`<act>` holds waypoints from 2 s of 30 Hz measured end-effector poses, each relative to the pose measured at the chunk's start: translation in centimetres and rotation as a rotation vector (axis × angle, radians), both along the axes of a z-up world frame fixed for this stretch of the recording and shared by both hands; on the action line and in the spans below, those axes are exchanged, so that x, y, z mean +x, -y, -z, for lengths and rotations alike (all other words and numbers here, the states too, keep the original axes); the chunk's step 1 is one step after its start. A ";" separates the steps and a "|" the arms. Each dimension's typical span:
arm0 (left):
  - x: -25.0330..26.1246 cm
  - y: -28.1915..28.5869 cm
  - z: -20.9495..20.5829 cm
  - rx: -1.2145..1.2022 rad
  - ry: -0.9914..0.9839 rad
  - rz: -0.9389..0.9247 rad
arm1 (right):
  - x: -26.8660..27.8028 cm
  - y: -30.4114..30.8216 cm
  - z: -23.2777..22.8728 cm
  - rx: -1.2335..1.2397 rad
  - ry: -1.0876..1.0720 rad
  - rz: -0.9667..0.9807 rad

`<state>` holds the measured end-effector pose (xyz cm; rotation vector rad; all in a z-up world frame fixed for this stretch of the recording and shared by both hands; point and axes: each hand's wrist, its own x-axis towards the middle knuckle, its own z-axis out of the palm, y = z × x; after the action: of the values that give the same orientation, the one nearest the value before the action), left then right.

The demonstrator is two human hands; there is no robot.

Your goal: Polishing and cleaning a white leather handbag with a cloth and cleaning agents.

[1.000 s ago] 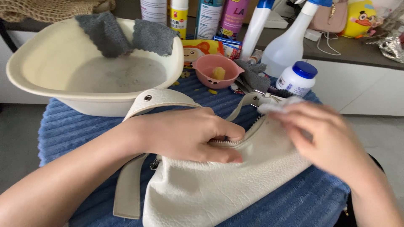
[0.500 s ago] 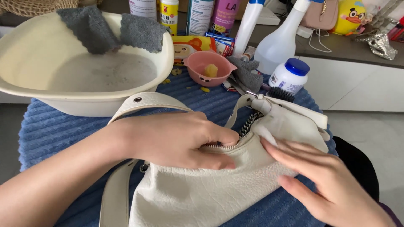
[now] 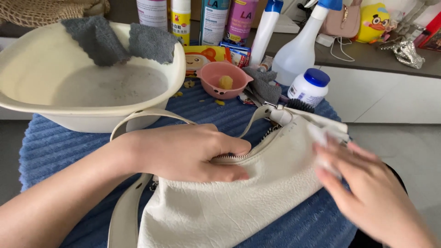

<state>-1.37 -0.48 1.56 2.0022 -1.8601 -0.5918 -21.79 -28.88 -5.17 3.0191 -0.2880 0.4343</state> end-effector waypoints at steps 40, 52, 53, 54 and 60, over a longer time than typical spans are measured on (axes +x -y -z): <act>-0.4 0.0 -0.9 0.147 0.054 -0.164 | 2.6 -7.5 -0.1 0.174 0.009 -0.345; -0.1 -0.1 -0.8 0.149 0.107 -0.184 | 4.2 -2.0 -2.0 0.002 -0.237 0.255; -0.2 -0.1 -0.9 0.157 0.104 -0.190 | 4.3 -2.7 -2.4 0.145 -0.313 0.377; -0.2 0.0 -0.8 0.156 0.107 -0.189 | 4.2 -3.0 -2.1 0.145 -0.309 0.378; -0.2 0.1 -0.8 0.161 0.086 -0.184 | 2.5 -5.9 -1.9 0.174 0.020 0.023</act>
<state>-1.58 -0.53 2.37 2.3060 -1.6970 -0.6295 -19.31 -22.94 -3.27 3.1784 -0.3800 0.4611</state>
